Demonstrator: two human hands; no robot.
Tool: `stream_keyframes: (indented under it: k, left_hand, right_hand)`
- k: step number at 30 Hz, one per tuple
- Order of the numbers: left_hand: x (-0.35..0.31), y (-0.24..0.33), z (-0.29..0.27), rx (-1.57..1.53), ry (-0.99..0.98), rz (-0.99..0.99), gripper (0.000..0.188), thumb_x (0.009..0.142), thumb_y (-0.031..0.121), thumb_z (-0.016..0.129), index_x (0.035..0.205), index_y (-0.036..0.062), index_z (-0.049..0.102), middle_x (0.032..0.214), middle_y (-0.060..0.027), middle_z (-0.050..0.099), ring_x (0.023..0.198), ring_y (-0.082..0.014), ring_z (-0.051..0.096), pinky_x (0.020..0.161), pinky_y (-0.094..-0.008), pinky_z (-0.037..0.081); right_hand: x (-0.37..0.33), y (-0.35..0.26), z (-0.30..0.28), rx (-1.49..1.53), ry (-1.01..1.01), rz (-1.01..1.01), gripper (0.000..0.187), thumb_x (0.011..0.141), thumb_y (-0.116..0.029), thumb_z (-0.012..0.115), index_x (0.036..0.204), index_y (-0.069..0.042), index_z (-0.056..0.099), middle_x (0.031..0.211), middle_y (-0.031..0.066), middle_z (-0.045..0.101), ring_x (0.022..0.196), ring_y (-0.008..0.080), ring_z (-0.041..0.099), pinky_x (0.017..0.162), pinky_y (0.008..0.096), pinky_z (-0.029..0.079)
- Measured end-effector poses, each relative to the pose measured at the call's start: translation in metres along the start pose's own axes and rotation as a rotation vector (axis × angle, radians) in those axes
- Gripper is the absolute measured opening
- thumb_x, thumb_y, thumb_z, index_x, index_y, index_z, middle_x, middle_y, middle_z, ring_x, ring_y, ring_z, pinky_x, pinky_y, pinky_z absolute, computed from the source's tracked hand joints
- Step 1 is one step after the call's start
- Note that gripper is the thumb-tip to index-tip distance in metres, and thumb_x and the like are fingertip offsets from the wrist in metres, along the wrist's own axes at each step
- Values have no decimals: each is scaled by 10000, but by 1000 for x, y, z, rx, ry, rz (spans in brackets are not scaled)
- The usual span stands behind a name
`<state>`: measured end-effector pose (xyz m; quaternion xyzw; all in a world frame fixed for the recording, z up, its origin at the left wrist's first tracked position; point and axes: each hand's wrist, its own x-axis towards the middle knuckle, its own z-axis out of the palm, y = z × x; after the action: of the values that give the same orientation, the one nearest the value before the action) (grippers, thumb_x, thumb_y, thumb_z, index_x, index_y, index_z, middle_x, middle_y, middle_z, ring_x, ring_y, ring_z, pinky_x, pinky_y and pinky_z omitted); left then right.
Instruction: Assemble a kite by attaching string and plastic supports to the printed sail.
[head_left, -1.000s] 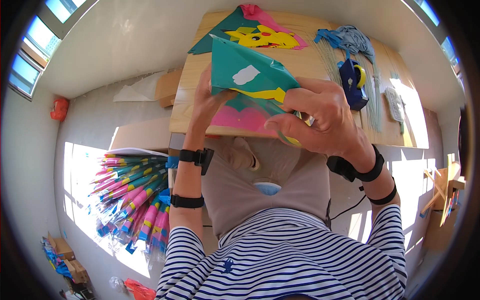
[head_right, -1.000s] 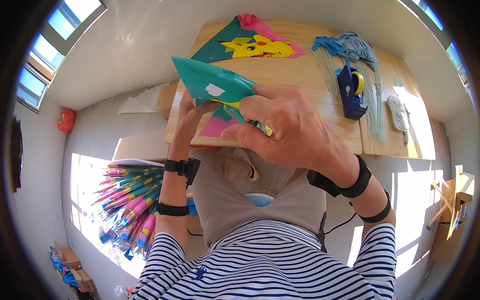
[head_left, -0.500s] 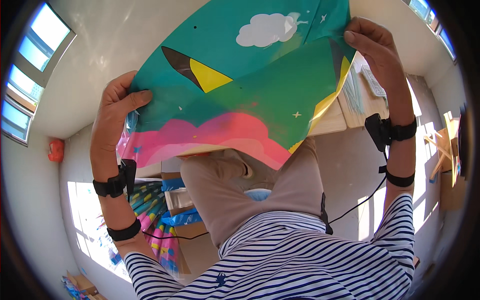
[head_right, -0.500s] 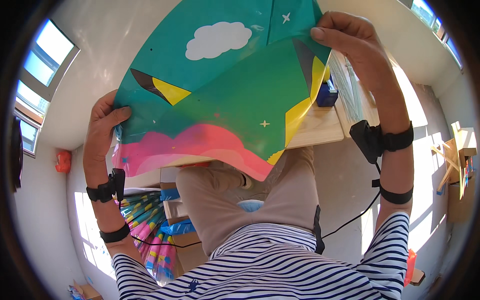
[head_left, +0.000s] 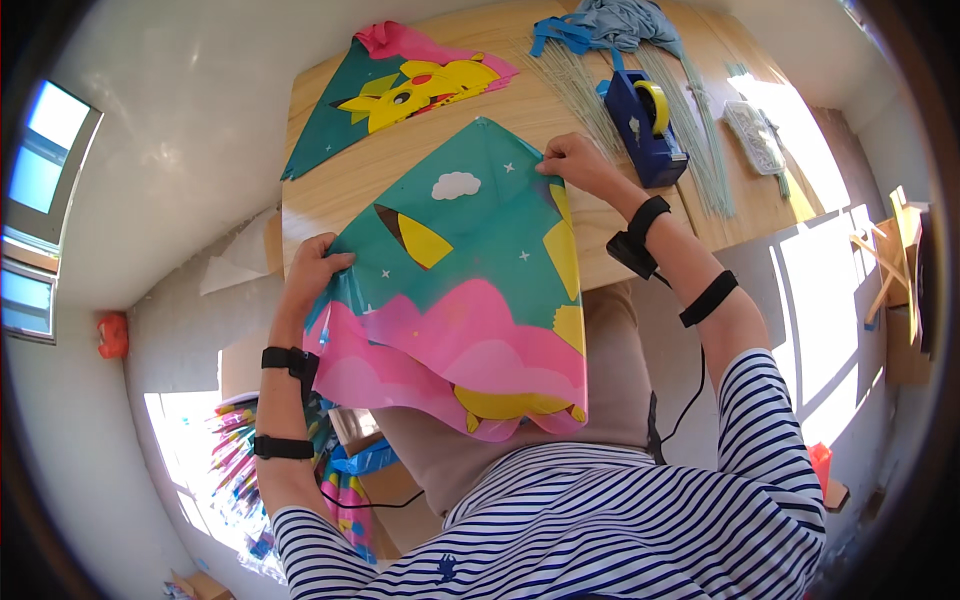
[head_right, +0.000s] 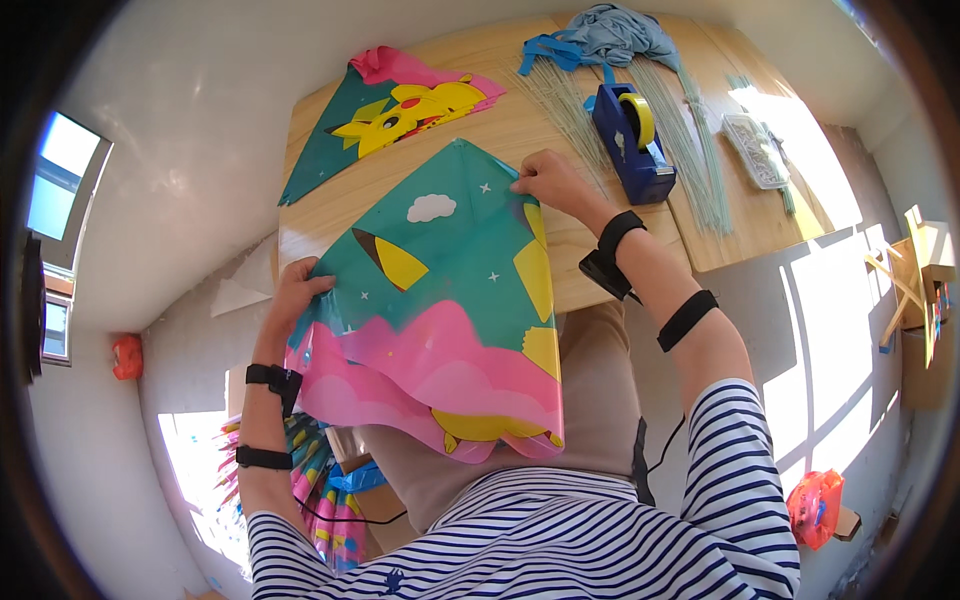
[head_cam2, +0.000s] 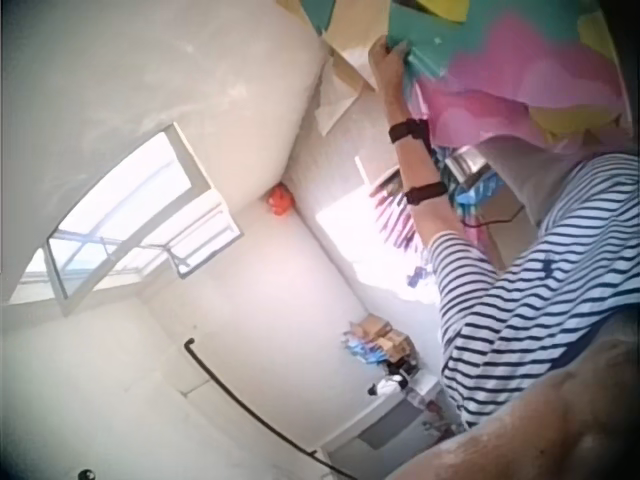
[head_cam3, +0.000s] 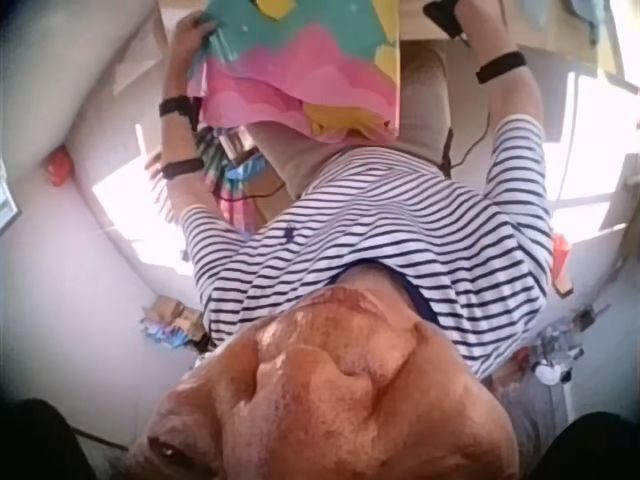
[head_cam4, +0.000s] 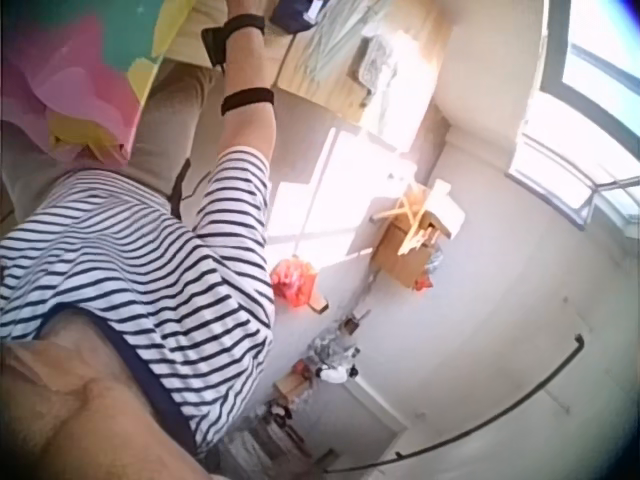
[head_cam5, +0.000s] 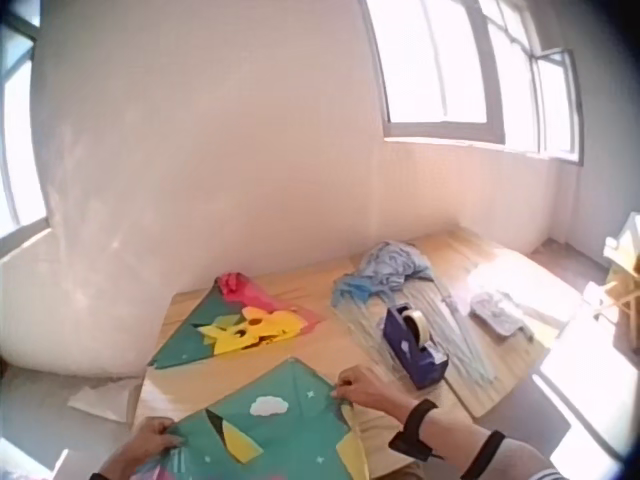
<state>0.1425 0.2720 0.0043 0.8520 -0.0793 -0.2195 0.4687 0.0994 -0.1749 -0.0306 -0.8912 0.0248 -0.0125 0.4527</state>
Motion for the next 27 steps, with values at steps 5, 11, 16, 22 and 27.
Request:
stream_keyframes:
  k: [5,11,16,22,27]
  left_hand:
    - [25,-33,12,234,3,-31,127,789,55,705,878,-19,651,728,-39,632,663,-147,585,617,-302,459]
    - [-1,5,40,1081,399,318,475,764,109,751,1195,2,585,1208,-161,631,1122,-369,570,904,-425,473]
    - [-2,37,121,641,49,514,619,777,137,742,1342,22,516,1384,-176,519,1274,-374,472,1077,-458,380]
    - [15,18,154,695,-46,533,617,756,165,762,1317,16,553,1410,-184,501,1304,-420,438,1118,-476,346]
    - [17,16,157,688,-49,525,637,710,173,799,1292,23,587,1427,-184,492,1322,-423,424,1122,-475,344]
  right_hand:
    - [11,31,27,-118,172,-115,142,786,-118,730,827,3,667,754,131,628,707,266,618,653,374,476]
    - [-45,5,-33,-261,627,-214,147,798,-97,709,936,-59,675,862,121,614,798,332,620,721,413,492]
    - [-83,68,-131,-182,898,335,243,810,-208,716,956,-13,703,880,145,689,782,238,659,734,345,507]
    - [-76,70,-137,327,561,478,187,860,-215,698,915,-38,674,754,27,629,604,81,518,552,240,434]
    - [-67,89,-150,362,425,456,165,844,-190,706,847,-34,652,697,42,628,571,91,489,536,237,409]
